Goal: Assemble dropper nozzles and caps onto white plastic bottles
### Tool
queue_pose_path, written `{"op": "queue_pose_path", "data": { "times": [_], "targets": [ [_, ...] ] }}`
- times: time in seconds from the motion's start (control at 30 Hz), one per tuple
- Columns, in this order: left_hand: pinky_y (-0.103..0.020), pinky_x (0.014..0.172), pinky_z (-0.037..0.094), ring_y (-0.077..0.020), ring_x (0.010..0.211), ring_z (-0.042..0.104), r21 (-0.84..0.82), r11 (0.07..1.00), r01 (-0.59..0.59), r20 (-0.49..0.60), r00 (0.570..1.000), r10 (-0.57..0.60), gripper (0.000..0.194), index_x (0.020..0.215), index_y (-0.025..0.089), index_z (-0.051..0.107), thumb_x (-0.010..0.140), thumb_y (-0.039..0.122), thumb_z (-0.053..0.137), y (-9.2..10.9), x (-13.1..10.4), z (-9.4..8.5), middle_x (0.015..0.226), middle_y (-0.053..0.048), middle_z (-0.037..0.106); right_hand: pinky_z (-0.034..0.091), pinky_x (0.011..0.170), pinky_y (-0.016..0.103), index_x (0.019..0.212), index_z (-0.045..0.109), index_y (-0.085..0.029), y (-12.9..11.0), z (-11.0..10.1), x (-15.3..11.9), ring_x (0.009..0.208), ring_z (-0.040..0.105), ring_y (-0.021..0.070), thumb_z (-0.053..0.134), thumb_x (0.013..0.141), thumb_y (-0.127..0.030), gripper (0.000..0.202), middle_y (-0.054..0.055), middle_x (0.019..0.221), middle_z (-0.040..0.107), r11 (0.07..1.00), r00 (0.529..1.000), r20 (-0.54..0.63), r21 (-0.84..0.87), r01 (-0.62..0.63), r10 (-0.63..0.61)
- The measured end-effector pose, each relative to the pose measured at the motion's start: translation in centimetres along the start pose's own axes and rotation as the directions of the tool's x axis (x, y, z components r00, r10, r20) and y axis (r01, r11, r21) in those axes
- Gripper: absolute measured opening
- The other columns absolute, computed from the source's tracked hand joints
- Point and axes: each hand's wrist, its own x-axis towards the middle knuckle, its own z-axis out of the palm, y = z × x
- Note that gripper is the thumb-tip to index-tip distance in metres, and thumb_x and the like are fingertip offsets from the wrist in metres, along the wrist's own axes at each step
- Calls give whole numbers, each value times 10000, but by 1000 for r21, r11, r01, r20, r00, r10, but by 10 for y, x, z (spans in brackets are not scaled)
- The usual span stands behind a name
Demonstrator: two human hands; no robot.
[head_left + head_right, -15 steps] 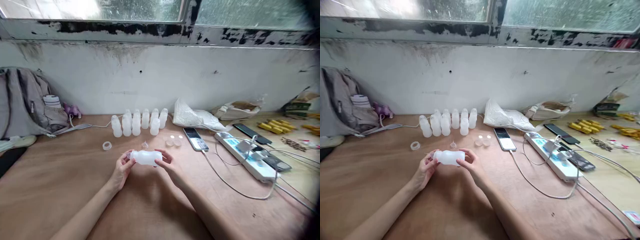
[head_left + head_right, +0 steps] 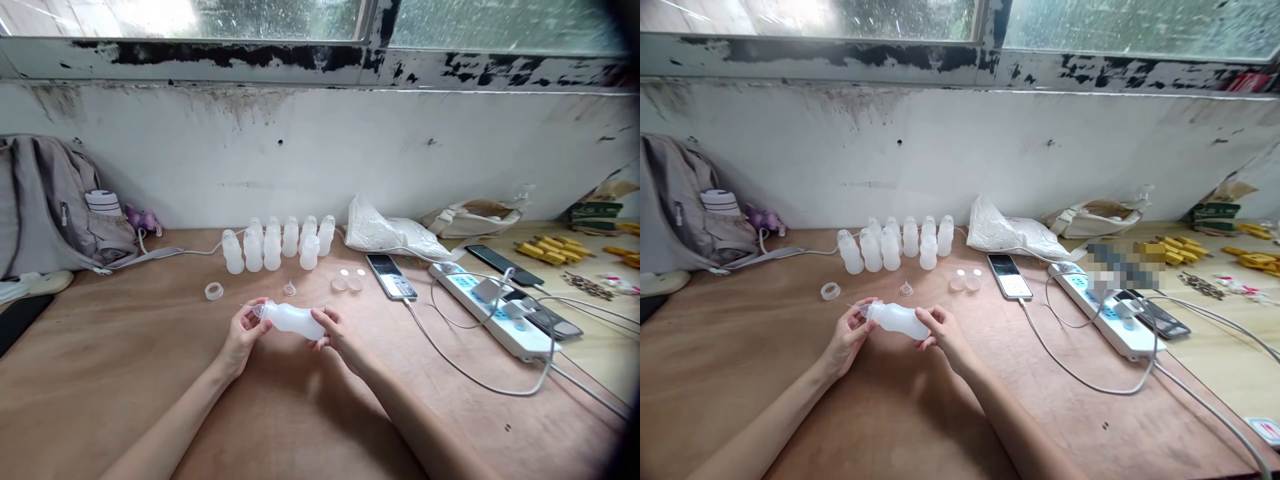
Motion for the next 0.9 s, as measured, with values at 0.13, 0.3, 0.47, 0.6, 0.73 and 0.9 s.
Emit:
{"op": "queue_pose_path", "data": {
  "times": [0.13, 0.3, 0.47, 0.6, 0.73, 0.9],
  "targets": [
    [-218, 814, 410, -168, 979, 522, 77, 997, -14, 41, 999, 11, 391, 994, 186, 565, 628, 171, 704, 4, -1, -1, 1053, -54, 591, 480, 394, 192, 817, 552, -124, 5, -4, 3, 458, 577, 105, 561, 741, -453, 338, 35, 669, 593, 993, 997, 38, 95, -68, 64],
    [-225, 802, 412, -175, 965, 528, 124, 992, -38, 55, 998, 31, 401, 987, 196, 573, 612, 180, 713, 2, 1, -3, 1047, -48, 596, 506, 457, 192, 930, 557, -134, -2, -3, 1, 498, 591, 96, 582, 736, -417, 344, 49, 776, 616, 997, 999, 47, 77, -7, 3],
    [-237, 836, 397, -172, 992, 512, 92, 996, -17, 36, 999, 14, 393, 1007, 194, 564, 636, 191, 695, 1, 2, -3, 1065, -55, 588, 469, 375, 202, 966, 520, -174, -5, 0, -2, 402, 556, 83, 573, 724, -446, 367, 30, 796, 617, 996, 997, -52, -82, 45, -49],
    [-228, 841, 386, -165, 997, 506, 91, 996, -11, 20, 1000, 9, 403, 1022, 196, 553, 644, 180, 690, 3, 3, -4, 1079, -53, 579, 523, 660, 263, 1094, 500, -202, -8, 0, -4, 716, 618, 135, 670, 661, -327, 482, 52, 1015, 585, 985, 988, 55, -89, 148, -144],
    [-226, 839, 385, -163, 995, 504, 60, 998, -1, 22, 1000, 0, 390, 1025, 185, 556, 656, 180, 682, 2, 5, -6, 1075, -56, 577, 516, 648, 268, 1068, 531, -179, -11, -3, -3, 727, 603, 145, 704, 618, -296, 496, 54, 970, 600, 982, 978, 154, -111, 156, -138],
    [-247, 834, 391, -177, 976, 517, 18, 999, 43, 63, 997, -44, 391, 1038, 155, 563, 665, 194, 675, 1, 6, -10, 1028, -77, 596, 471, 412, 198, 981, 504, -157, -8, -6, -1, 456, 580, 106, 619, 693, -426, 411, 19, 659, 625, 995, 989, 144, -96, -25, 39]
  ]
}}
